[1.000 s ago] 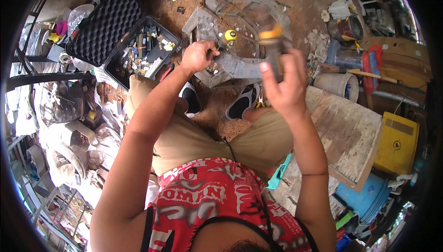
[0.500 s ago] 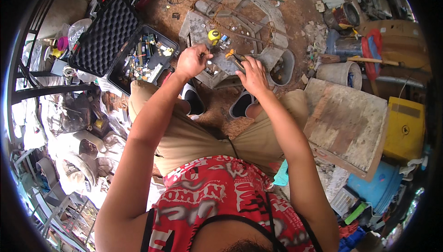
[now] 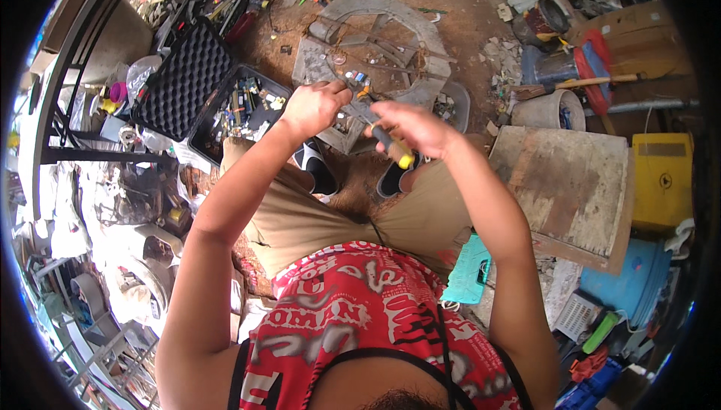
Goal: The person uses a small screwdriver and pliers to manipulate and disassemble components on a green circuit board while sitting in a cluttered workspace.
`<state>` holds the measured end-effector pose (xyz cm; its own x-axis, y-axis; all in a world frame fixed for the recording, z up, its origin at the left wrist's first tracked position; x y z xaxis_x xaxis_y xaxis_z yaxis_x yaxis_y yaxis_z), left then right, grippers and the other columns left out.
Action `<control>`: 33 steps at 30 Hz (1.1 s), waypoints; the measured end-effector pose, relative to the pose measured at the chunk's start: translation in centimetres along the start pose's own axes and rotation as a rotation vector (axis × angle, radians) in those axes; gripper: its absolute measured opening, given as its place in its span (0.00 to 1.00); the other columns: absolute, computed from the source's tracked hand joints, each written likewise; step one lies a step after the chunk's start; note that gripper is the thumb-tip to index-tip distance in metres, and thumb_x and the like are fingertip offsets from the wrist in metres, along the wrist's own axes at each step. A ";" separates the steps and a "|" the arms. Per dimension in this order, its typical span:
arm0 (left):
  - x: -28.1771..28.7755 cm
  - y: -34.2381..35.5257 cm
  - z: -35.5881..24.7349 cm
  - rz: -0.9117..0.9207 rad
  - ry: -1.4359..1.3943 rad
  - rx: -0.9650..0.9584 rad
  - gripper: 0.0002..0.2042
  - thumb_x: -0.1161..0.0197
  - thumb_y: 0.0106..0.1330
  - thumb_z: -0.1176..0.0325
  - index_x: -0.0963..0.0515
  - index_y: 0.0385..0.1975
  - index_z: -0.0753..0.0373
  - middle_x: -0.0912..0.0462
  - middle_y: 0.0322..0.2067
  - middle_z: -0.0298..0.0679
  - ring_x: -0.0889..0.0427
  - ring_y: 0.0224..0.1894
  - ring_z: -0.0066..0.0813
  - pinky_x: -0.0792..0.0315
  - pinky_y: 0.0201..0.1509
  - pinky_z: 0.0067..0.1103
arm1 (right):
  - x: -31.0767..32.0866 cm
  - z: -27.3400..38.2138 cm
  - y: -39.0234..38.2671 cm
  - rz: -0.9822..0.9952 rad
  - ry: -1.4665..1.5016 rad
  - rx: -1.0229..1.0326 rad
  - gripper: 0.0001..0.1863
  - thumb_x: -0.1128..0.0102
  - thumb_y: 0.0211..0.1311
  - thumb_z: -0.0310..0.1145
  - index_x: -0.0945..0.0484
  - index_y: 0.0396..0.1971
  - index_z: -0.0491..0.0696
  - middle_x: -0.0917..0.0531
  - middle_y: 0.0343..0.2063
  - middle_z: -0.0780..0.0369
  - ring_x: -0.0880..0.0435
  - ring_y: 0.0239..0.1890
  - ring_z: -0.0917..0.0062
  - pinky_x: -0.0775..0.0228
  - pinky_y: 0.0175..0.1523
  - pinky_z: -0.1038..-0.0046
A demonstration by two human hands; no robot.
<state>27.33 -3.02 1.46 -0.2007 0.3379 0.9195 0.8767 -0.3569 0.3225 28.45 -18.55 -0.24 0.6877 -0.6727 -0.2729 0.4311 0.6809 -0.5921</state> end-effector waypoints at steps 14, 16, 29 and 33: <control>-4.8 -1.9 11.6 -0.215 -0.339 0.739 0.19 0.39 0.56 0.69 0.29 0.47 0.66 0.28 0.46 0.58 0.28 0.50 0.58 0.31 0.57 0.36 | 1.5 -3.5 -2.2 -0.207 -0.124 0.464 0.25 0.49 0.70 0.31 0.37 0.63 0.39 0.20 0.35 0.63 0.25 0.29 0.85 0.30 0.36 0.80; -11.7 -1.8 18.6 0.152 -0.348 0.893 0.27 0.40 0.55 0.63 0.34 0.55 0.69 0.28 0.50 0.66 0.30 0.57 0.60 0.36 0.64 0.35 | 2.4 -4.3 -2.7 -0.226 -0.075 0.448 0.26 0.48 0.70 0.33 0.38 0.64 0.40 0.20 0.36 0.63 0.26 0.28 0.85 0.30 0.36 0.80; -10.9 3.9 16.7 -0.098 -0.135 0.640 0.17 0.31 0.51 0.68 0.21 0.43 0.57 0.20 0.44 0.49 0.21 0.47 0.50 0.28 0.54 0.34 | 4.7 -5.6 -3.7 -0.244 0.065 0.463 0.24 0.48 0.69 0.31 0.34 0.63 0.43 0.19 0.36 0.63 0.25 0.29 0.86 0.29 0.36 0.81; -9.8 3.5 16.7 -0.154 -0.119 0.641 0.18 0.32 0.54 0.65 0.21 0.46 0.56 0.21 0.45 0.49 0.22 0.49 0.48 0.29 0.55 0.34 | 4.5 -5.6 -3.5 -0.239 0.052 0.500 0.24 0.49 0.70 0.32 0.35 0.63 0.43 0.20 0.36 0.63 0.25 0.30 0.86 0.29 0.37 0.81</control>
<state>39.67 7.01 -10.14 -0.3267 0.4508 0.8307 0.9356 0.2789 0.2166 26.77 -25.54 -3.64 0.5124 -0.8303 -0.2192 0.8050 0.5533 -0.2139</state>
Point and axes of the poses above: each hand's wrist, its own y-axis towards the middle knuckle, its own x-axis out of the back of the hand, z = x × y, the point moved 8 cm from there along y, towards the middle knuckle
